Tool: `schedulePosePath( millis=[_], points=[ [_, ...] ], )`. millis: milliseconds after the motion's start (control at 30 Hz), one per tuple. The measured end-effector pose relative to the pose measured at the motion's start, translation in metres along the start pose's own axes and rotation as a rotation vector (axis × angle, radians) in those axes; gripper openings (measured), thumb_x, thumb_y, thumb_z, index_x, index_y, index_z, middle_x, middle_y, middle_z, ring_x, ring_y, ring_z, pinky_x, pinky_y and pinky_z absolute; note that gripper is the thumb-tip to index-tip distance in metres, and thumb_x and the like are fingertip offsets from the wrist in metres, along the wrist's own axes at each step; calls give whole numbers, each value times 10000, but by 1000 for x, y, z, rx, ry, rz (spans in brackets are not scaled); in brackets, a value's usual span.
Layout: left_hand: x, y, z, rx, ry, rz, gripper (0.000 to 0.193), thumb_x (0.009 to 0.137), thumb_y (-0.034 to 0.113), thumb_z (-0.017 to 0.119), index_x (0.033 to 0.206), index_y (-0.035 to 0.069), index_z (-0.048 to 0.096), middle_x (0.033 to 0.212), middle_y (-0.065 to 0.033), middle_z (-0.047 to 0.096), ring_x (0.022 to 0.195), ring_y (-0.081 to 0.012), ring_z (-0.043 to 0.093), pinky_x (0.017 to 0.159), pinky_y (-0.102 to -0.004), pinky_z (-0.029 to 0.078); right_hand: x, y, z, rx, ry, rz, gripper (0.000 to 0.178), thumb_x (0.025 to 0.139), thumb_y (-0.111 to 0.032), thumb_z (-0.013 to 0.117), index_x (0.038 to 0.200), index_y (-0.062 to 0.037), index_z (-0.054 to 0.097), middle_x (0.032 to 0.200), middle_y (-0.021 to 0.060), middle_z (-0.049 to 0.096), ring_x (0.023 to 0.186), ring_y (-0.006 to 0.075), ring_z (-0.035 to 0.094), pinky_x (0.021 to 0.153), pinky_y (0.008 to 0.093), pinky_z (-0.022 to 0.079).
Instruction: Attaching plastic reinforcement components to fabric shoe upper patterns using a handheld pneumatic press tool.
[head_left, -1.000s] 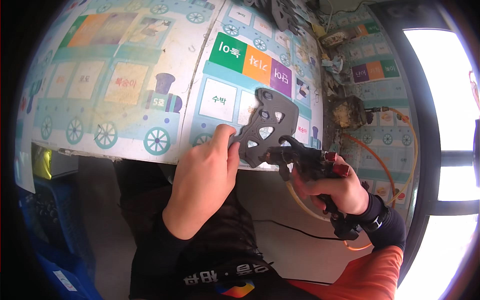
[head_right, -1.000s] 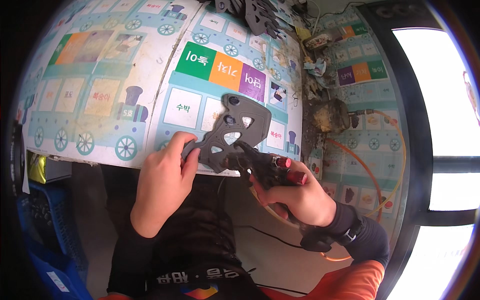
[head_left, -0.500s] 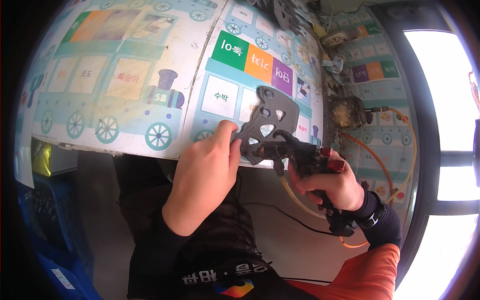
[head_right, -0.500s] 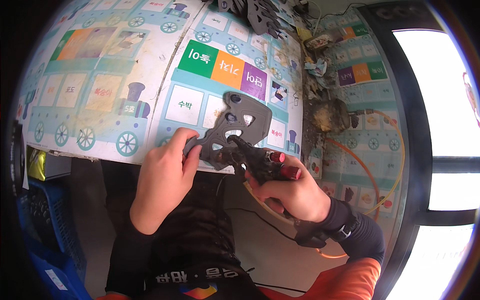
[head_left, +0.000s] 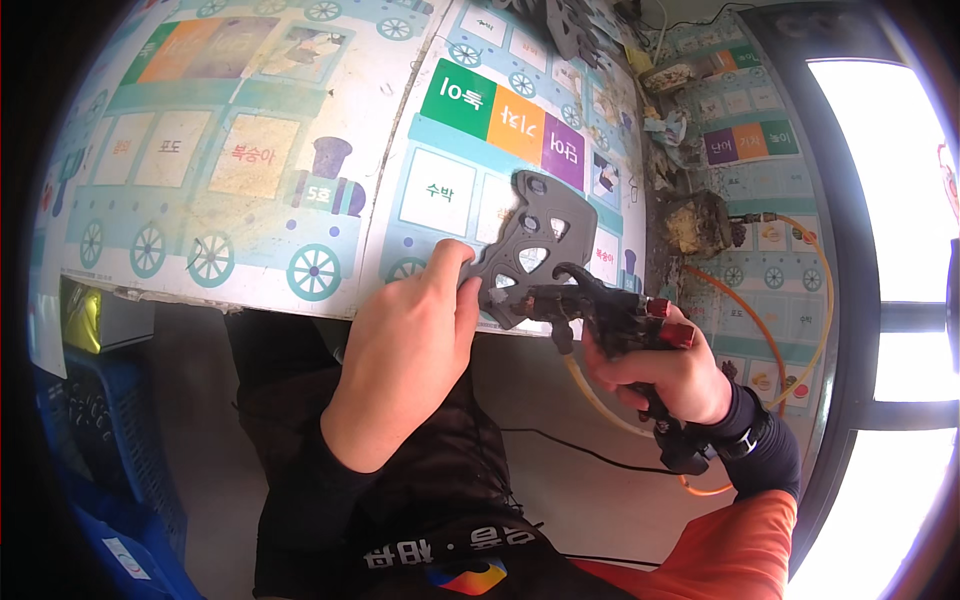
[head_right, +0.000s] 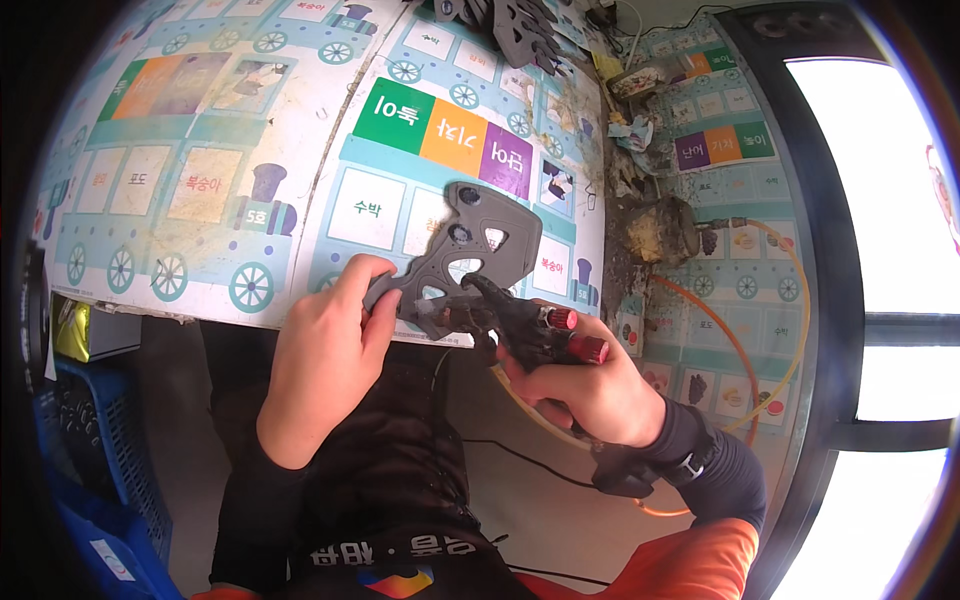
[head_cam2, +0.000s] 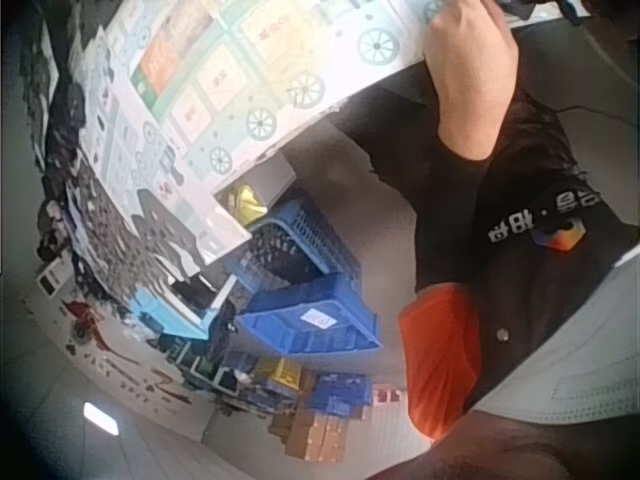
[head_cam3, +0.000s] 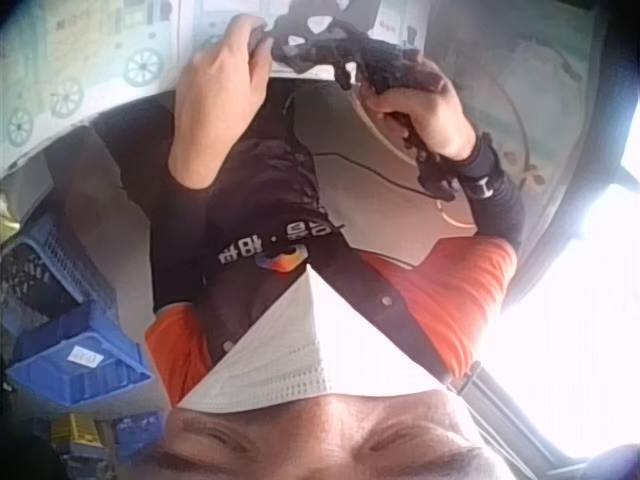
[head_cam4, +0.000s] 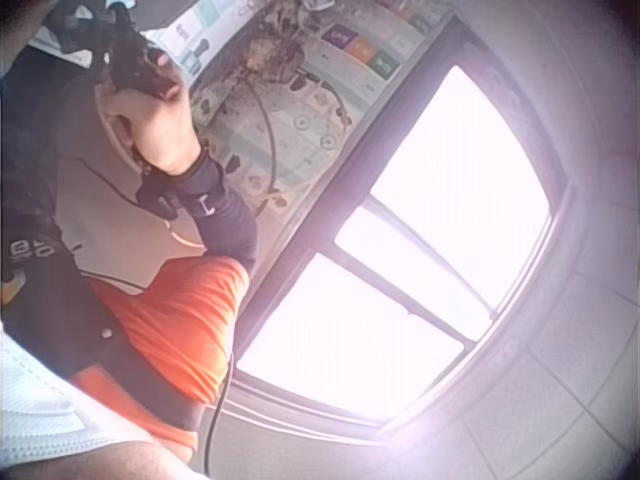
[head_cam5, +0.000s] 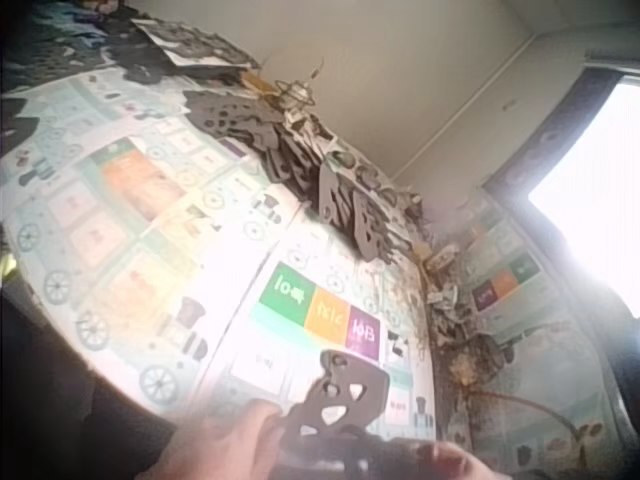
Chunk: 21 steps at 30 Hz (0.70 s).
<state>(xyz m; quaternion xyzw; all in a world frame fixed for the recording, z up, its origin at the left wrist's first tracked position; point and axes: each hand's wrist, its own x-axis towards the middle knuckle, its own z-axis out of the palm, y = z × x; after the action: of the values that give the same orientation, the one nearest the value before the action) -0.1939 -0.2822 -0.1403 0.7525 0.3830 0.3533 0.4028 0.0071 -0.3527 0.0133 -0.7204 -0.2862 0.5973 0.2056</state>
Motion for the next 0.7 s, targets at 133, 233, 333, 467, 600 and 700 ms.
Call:
schedulePosePath(
  millis=[133, 233, 333, 467, 600, 700],
  points=[
    [-1, -1, 0, -13, 15, 8, 202, 977, 57, 665, 1146, 0, 569, 698, -207, 665, 651, -403, 680, 591, -505, 511, -2, 3, -8, -6, 10, -9, 232, 806, 59, 625, 1034, 16, 635, 775, 34, 618, 519, 87, 507, 472, 253, 368],
    [-1, -1, 1, -17, 16, -1, 204, 980, 64, 664, 1151, 5, 571, 703, -210, 666, 659, -407, 682, 595, -510, 511, -2, 4, -9, -18, 51, -11, 241, 805, 60, 623, 1041, 19, 640, 780, 35, 623, 517, 89, 506, 474, 253, 372],
    [-1, 0, 1, -19, 7, -20, 205, 983, 72, 663, 1156, 10, 571, 706, -212, 667, 667, -409, 684, 600, -512, 514, -3, 5, -10, -2, 80, -20, 259, 803, 63, 624, 1057, 20, 641, 783, 39, 627, 516, 91, 510, 474, 255, 375],
    [0, 0, 1, -21, 4, -29, 204, 987, 83, 665, 1156, 15, 573, 705, -211, 666, 672, -409, 686, 601, -511, 516, -2, 10, -17, -11, 100, -26, 274, 807, 67, 614, 1077, 27, 642, 787, 43, 630, 516, 94, 516, 472, 259, 377],
    [-1, 0, 1, -24, 12, -28, 198, 988, 88, 666, 1150, 16, 576, 698, -208, 664, 666, -407, 685, 598, -509, 515, -2, 11, -22, 14, 125, -44, 285, 806, 83, 616, 1086, 40, 645, 830, 74, 646, 581, 124, 550, 464, 269, 374],
    [0, -1, 2, -26, 8, -27, 193, 988, 89, 667, 1143, 15, 579, 689, -206, 662, 660, -403, 685, 598, -507, 516, -2, 12, -24, 31, 162, -62, 285, 796, 89, 633, 1078, 47, 649, 855, 101, 658, 623, 151, 574, 454, 278, 369]
  ],
)
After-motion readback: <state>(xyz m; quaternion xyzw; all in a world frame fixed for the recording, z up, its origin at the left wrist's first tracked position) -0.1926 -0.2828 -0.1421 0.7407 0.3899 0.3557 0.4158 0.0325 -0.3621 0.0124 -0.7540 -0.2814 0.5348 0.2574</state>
